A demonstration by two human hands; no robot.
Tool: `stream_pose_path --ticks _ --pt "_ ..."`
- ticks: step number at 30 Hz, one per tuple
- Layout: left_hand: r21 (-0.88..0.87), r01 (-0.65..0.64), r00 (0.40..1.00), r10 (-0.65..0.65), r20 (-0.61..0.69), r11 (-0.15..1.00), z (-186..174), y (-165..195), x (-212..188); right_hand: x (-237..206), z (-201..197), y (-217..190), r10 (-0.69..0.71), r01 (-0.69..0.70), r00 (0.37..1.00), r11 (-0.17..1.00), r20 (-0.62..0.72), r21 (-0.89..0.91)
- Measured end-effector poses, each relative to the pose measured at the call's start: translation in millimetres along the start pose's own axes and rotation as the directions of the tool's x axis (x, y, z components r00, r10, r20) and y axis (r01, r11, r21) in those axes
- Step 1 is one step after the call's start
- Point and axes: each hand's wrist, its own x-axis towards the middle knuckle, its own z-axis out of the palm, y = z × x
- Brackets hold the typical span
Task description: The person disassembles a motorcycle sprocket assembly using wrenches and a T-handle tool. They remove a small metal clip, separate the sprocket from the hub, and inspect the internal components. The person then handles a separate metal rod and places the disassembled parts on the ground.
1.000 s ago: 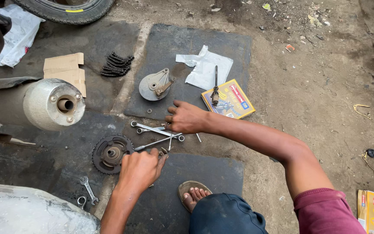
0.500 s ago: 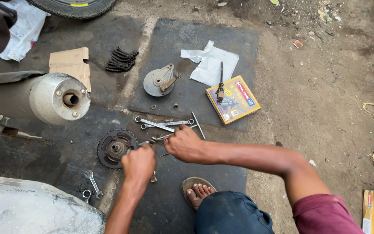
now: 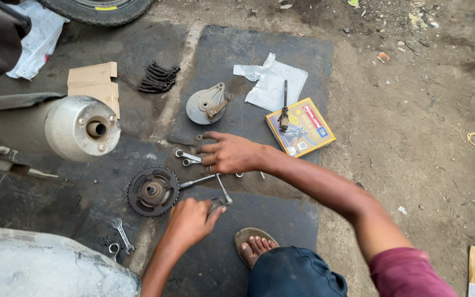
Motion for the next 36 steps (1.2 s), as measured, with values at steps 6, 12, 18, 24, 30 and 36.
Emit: stream_pose_path --ticks 6,12,18,24,30,36 --pt "0.025 0.295 0.852 -0.251 -0.46 0.955 2 -30 9 -8 -28 -73 0.307 -0.259 0.928 0.939 0.212 -0.224" --pt "-0.326 0.182 0.811 -0.329 -0.484 0.928 -6 -10 13 -20 36 -106 0.805 -0.914 0.398 0.308 0.44 0.263" --pt "0.03 -0.04 0.994 0.043 -0.097 0.999 -10 8 1 -24 52 -12 0.394 -0.325 0.918 0.809 -0.042 0.49" --pt "0.178 0.287 0.916 -0.215 -0.339 0.941 -17 -11 7 -17 -6 -67 0.255 -0.253 0.966 0.928 -0.027 -0.274" --pt "0.056 0.297 0.789 -0.212 -0.577 0.953 -9 -9 13 -9 13 -113 0.773 -0.805 0.592 0.579 0.23 0.128" --pt "-0.109 -0.017 0.916 -0.028 -0.4 0.994 -24 7 8 1 60 -47 0.595 -0.415 0.785 0.297 0.173 0.86"
